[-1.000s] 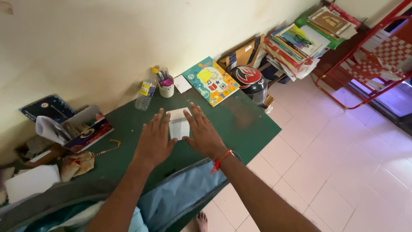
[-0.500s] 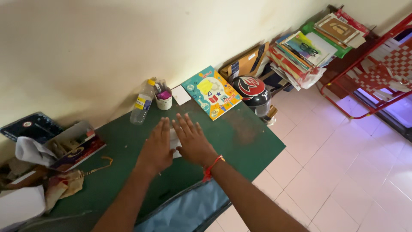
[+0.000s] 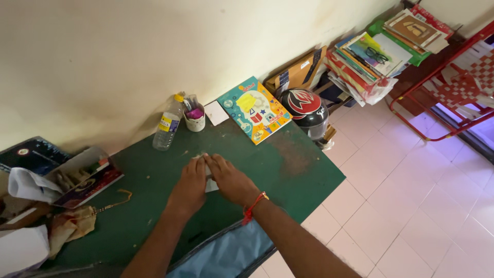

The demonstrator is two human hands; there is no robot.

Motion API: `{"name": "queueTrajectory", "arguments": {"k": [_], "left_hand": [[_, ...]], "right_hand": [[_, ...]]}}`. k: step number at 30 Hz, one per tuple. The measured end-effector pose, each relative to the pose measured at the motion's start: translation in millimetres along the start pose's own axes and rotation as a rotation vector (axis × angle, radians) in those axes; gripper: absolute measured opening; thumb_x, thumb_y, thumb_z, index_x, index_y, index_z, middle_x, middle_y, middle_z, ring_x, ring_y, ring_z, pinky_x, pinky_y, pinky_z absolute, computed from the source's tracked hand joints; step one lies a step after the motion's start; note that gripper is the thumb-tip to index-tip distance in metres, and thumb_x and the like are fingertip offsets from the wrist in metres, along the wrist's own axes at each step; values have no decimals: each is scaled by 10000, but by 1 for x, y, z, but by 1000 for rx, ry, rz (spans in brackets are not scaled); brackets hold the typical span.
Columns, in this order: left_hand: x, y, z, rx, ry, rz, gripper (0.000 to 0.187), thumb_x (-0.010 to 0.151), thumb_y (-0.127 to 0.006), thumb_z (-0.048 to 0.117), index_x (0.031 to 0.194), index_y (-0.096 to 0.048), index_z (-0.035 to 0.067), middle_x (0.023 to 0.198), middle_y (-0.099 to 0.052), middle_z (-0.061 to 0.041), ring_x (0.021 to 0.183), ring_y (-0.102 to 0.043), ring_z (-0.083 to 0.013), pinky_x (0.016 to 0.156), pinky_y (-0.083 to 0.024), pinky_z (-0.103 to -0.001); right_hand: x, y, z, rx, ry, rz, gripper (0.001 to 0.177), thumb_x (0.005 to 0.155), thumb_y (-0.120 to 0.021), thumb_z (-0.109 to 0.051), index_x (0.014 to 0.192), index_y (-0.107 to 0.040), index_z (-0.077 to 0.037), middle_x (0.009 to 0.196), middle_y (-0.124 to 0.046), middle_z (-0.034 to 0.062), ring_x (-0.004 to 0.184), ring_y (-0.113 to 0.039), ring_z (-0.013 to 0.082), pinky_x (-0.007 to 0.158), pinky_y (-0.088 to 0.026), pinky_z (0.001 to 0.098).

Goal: The person folds a green cloth and places it into a grey bag on a green table. They then pick up a white rectangular box, place it inside the bag, and zip the bag closed.

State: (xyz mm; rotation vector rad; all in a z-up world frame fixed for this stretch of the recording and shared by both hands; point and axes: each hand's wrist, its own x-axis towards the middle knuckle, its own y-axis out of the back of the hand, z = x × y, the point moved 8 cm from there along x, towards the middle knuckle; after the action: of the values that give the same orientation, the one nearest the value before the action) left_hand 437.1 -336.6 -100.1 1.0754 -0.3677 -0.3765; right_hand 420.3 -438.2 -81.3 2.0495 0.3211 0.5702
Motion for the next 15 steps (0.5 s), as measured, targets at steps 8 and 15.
{"name": "queueTrajectory", "arguments": {"k": [8, 15], "left_hand": [[-27, 24, 11, -107, -63, 133, 593, 878, -613, 8, 1421, -383, -58, 1379, -465, -270, 1253, -494, -467, 1030, -450, -496], [-55, 62, 28, -101, -35, 173, 632, 846, -634, 16, 1420, -376, -45, 1308, -471, -278, 1219, -491, -479, 1021, -437, -516]], "right_hand": [[-10, 23, -29, 19, 22, -27, 672, 923, -626, -66, 1544, -378, -9, 1418, -490, 202, 1189, -579, 396, 981, -524, 439], [-18, 56, -74, 70, 81, 74, 636, 919, -663, -64, 1506, -418, -33, 1511, -455, 198, 1305, -538, 402, 1067, -487, 440]]}}
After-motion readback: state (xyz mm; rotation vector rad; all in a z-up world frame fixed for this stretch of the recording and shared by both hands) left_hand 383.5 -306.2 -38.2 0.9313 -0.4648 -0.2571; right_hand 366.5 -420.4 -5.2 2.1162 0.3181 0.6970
